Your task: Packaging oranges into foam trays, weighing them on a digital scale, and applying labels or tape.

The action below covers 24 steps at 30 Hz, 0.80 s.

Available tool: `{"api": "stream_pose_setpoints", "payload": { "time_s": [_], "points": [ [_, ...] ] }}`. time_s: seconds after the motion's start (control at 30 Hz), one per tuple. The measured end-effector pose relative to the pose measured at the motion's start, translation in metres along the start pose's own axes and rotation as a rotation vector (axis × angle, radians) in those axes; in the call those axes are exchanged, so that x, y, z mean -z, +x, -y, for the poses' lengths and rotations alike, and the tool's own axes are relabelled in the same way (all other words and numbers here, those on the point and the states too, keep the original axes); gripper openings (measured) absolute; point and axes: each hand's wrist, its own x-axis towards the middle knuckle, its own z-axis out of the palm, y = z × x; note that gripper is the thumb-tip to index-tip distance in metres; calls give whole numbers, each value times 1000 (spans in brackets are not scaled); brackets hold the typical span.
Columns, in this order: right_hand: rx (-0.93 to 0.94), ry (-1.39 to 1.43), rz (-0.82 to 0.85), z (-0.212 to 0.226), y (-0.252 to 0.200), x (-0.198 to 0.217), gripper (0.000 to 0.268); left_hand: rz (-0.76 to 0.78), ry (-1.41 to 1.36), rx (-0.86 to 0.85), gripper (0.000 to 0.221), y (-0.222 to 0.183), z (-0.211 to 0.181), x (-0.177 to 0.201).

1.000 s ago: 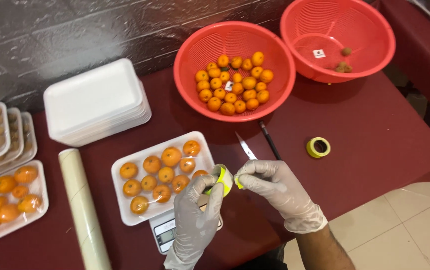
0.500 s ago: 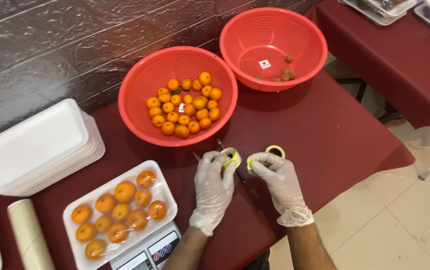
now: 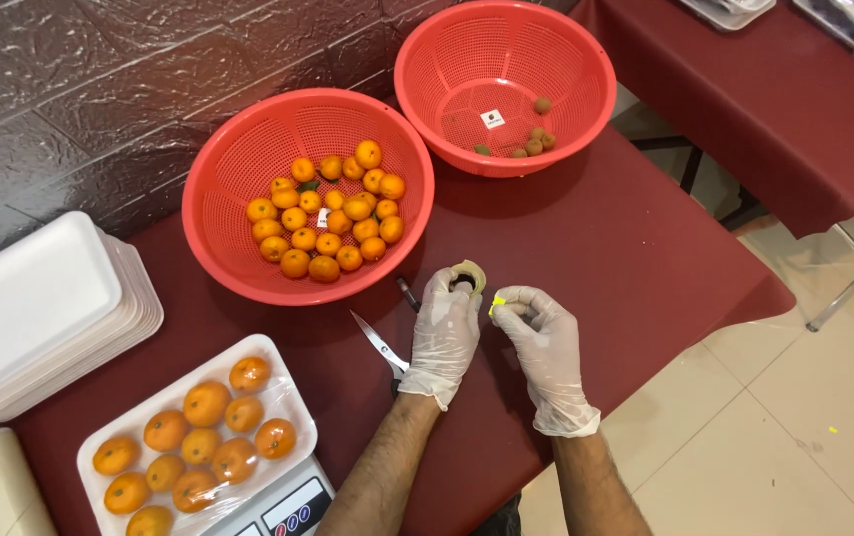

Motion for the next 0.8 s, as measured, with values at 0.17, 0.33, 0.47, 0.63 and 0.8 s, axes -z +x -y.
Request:
{"api": "stream_pose_setpoints", "payload": {
  "time_s": [0.17,0.33,0.47,0.63,0.8],
  "points": [
    [15,12,-7,-12,-2,0,25,20,37,-30,26,-10,-9,35],
    [53,31,14,15,-30,-13,43,-18,-497,207,19,-23,-35,111],
    [195,5,115,32,-64,-30,38,50,-611,384,28,-37,-47,167],
    [119,116,165,35,-108,-57,25,-93,-698,371,16,-64,-43,215],
    [298,26,273,29,-150,-88,6,-305,-620,332,6,-83,-37,260]
  ]
}}
